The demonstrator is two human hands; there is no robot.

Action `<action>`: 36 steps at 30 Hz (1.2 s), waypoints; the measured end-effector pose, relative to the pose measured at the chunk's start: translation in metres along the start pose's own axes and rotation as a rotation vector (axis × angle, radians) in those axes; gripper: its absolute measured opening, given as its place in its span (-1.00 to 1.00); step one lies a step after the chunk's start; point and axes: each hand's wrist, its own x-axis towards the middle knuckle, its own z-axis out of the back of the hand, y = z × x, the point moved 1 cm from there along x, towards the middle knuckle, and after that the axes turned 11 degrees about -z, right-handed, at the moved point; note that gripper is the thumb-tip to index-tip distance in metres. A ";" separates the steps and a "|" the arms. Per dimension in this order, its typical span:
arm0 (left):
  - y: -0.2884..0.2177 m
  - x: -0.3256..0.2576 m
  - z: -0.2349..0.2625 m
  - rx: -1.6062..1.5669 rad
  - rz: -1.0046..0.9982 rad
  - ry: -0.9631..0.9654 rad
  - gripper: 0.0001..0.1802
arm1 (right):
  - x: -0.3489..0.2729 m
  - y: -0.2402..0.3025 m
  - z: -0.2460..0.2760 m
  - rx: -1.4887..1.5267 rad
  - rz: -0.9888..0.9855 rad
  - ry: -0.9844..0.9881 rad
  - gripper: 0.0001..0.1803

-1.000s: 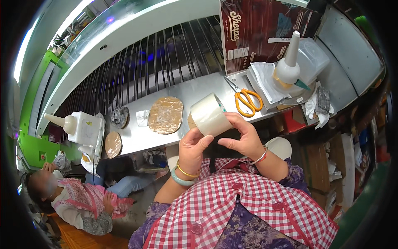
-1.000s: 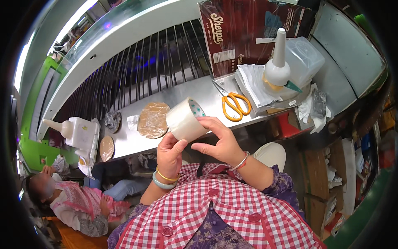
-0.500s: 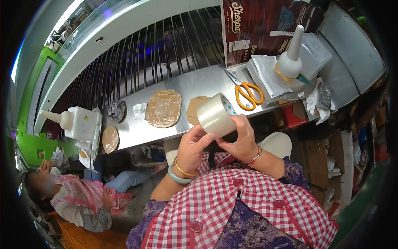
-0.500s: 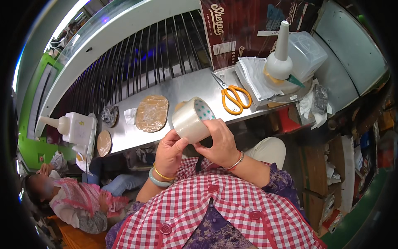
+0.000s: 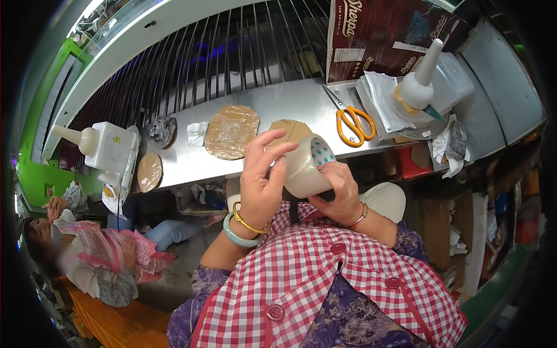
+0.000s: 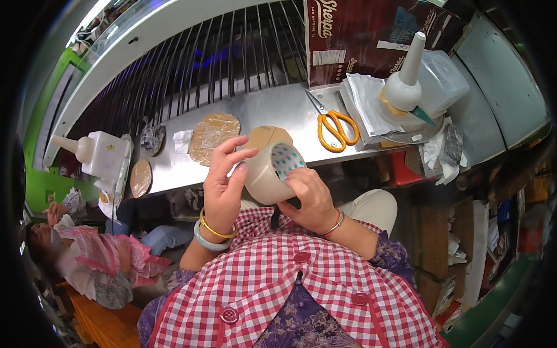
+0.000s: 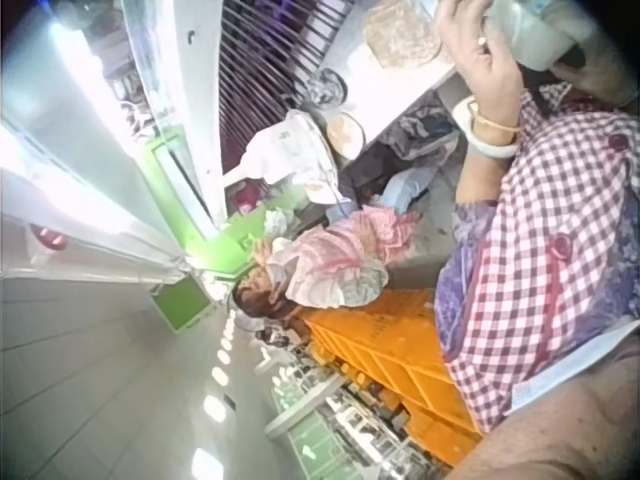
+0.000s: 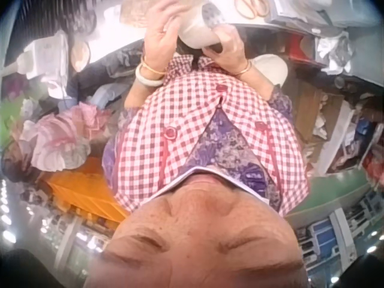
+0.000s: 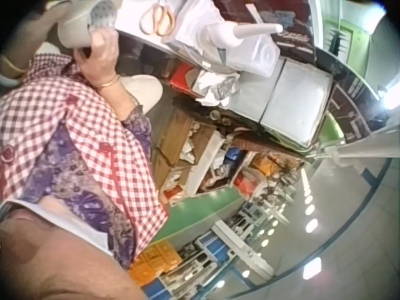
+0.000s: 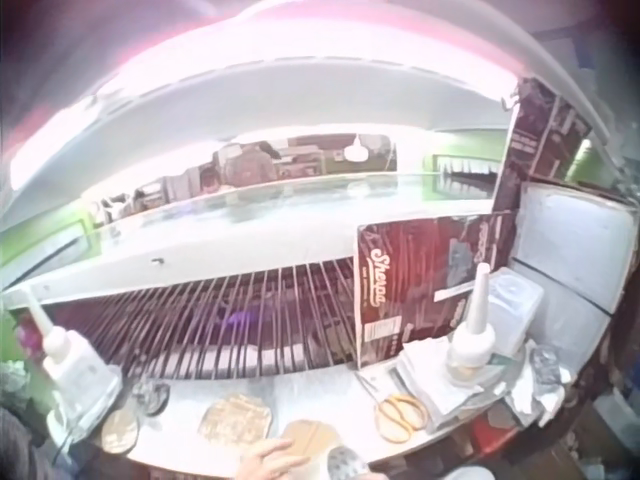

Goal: The person wraps small, flat cardboard items with clear packing tape. They use scissors to cut the tape and a cloth to smooth the surface. The wrapped items are placed on a metal workbench next to a conveyor belt.

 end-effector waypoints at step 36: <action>0.009 -0.006 -0.001 0.139 -0.130 0.016 -0.85 | -0.005 0.006 -0.006 0.033 -0.103 0.096 -0.31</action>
